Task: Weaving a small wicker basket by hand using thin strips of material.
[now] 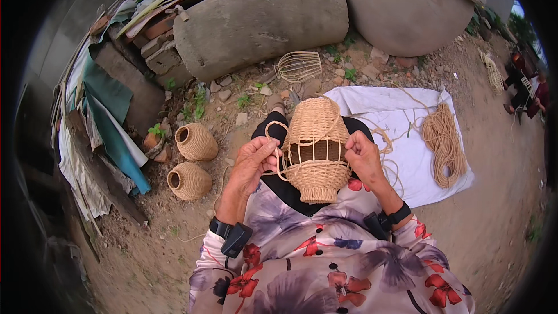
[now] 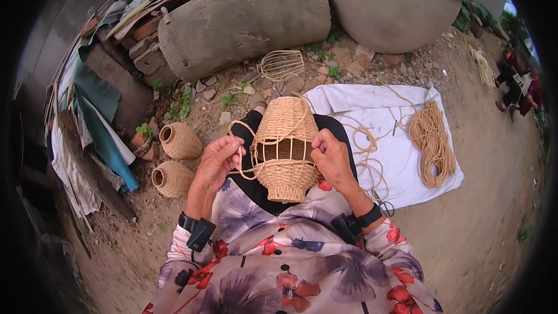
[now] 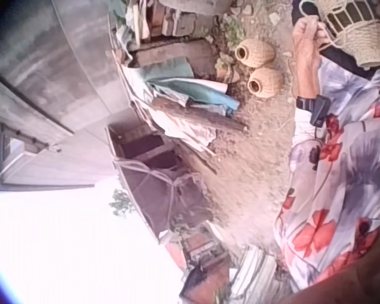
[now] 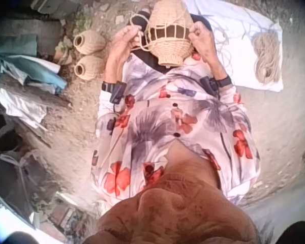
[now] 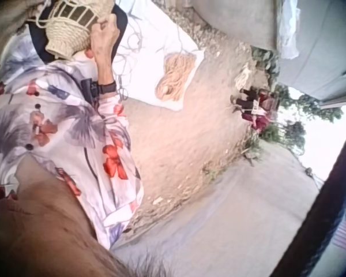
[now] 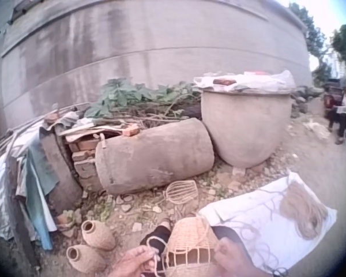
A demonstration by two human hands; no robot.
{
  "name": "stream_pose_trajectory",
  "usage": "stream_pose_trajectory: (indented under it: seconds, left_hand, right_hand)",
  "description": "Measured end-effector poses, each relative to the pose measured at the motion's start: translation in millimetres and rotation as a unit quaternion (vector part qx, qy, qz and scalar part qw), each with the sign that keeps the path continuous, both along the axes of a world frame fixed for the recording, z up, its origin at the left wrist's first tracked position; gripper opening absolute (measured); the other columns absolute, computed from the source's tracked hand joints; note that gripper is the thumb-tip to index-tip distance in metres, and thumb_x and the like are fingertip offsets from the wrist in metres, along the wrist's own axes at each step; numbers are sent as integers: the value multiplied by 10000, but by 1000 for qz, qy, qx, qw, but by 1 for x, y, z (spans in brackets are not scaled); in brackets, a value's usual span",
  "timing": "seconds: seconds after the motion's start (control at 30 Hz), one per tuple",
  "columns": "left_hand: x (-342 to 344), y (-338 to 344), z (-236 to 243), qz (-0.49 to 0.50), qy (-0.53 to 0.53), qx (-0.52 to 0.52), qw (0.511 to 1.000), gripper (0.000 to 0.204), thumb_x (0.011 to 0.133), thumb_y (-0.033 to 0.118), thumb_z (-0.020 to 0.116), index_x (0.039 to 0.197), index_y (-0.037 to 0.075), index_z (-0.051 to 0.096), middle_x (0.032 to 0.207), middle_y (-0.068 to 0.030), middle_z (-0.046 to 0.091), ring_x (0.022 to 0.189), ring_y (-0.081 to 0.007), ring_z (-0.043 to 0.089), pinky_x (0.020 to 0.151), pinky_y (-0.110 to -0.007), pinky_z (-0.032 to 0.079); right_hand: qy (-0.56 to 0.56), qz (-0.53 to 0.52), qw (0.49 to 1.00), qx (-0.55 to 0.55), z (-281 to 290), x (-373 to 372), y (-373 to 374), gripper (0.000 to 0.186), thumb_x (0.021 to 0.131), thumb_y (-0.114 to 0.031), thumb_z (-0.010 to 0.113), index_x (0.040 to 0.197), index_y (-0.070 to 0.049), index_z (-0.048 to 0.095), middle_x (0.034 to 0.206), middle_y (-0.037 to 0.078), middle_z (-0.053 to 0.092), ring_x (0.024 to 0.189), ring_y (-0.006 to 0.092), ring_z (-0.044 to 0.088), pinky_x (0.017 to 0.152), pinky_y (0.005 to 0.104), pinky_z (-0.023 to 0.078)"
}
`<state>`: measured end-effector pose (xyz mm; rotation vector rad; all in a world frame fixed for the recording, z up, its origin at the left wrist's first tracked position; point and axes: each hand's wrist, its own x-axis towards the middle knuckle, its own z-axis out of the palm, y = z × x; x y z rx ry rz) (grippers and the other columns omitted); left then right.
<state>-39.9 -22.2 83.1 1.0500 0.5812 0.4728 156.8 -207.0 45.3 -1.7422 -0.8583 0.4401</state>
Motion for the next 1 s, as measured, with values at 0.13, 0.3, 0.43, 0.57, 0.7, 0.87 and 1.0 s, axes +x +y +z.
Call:
stream_pose_trajectory:
  seconds: [0.13, 0.3, 0.43, 0.57, 0.7, 0.87, 1.0]
  left_hand:
    - [17, -11, -19, -32, 94, 140, 985, 146, 887, 139, 631, 944, 5, 642, 730, -13, 621, 562, -49, 549, 512, -190, 475]
    - [21, -35, -22, 53, 187, 490, 850, 118, 798, 133, 650, 874, 42, 649, 644, -80, 620, 535, -201, 590, 523, -353, 464]
    - [34, -44, -12, 72, 265, 544, 793, 247, 771, 152, 655, 967, 64, 533, 653, -129, 608, 605, -312, 619, 570, -412, 476]
    - [33, -41, -19, 85, 224, 433, 869, 342, 750, 98, 686, 1015, 68, 471, 628, -70, 580, 552, -198, 587, 518, -355, 461]
    - [20, -32, -16, 55, 63, 62, 995, 306, 743, 38, 708, 965, 68, 500, 648, 16, 559, 513, -91, 506, 457, -264, 415]
    - [-29, 4, -50, 131, 326, 485, 801, 212, 895, 190, 606, 1001, 51, 486, 619, 24, 541, 460, -123, 478, 450, -281, 446]
    - [-89, 52, -103, 226, 407, 453, 760, 261, 756, 202, 638, 928, 39, 526, 757, -87, 602, 650, -215, 563, 633, -359, 472]
  right_hand:
    - [-1, -4, 1000, 20, -4, -1, -2, 75, 764, 46, 515, 790, -12, 475, 544, 16, 457, 504, 54, 415, 459, 249, 335]
    - [20, -10, 999, 23, -3, -4, -6, 78, 764, 47, 517, 782, -14, 472, 550, -7, 445, 501, 36, 392, 454, 230, 318]
    - [43, -30, 997, 64, -12, -7, -9, 92, 762, 48, 522, 781, -28, 474, 565, -40, 435, 512, 19, 370, 462, 210, 307]
    - [87, -23, 991, 96, -25, -3, -7, 104, 764, 47, 525, 784, -42, 475, 578, -54, 427, 529, 12, 366, 475, 199, 304]
    - [105, -27, 990, 91, -25, 4, -9, 108, 766, 48, 524, 786, -45, 474, 587, -56, 426, 538, 9, 367, 482, 195, 299]
    - [119, -32, 989, 81, -22, 7, -7, 102, 763, 45, 521, 781, -45, 476, 598, -52, 427, 548, 14, 369, 492, 196, 303]
    - [86, -30, 994, 66, -16, 5, -6, 93, 759, 45, 517, 776, -39, 482, 593, -48, 429, 544, 23, 371, 488, 208, 312]
